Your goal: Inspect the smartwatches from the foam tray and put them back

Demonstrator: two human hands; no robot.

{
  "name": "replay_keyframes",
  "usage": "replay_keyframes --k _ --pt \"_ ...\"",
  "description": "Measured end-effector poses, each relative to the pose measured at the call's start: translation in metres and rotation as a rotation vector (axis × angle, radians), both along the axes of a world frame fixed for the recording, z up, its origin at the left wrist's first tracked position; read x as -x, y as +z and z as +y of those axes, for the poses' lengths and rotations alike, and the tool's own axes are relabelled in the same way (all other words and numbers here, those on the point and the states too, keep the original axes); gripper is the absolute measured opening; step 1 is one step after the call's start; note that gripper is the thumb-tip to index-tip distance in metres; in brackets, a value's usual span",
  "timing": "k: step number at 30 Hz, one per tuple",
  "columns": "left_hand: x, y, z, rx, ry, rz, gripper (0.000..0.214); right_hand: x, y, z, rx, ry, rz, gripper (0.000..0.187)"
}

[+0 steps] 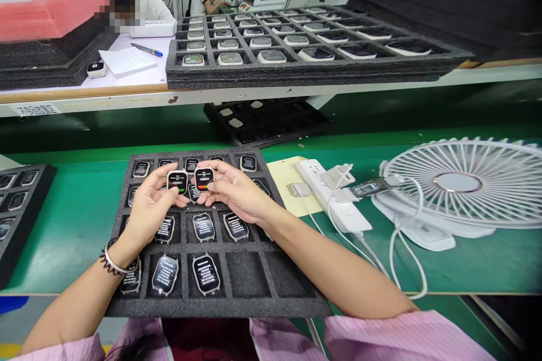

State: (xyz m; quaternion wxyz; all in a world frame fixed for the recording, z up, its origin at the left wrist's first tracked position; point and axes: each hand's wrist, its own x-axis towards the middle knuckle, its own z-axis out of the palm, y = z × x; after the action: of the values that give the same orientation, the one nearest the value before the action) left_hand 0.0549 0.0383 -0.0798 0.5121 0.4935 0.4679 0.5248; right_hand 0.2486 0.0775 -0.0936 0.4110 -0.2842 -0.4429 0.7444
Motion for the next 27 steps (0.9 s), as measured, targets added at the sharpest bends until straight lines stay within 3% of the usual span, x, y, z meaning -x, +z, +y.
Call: replay_keyframes --k 27 --pt "-0.0007 -0.0022 0.0016 -0.036 -0.034 0.013 0.047 -0.0017 0.0006 -0.0025 -0.112 0.039 0.030 0.043"
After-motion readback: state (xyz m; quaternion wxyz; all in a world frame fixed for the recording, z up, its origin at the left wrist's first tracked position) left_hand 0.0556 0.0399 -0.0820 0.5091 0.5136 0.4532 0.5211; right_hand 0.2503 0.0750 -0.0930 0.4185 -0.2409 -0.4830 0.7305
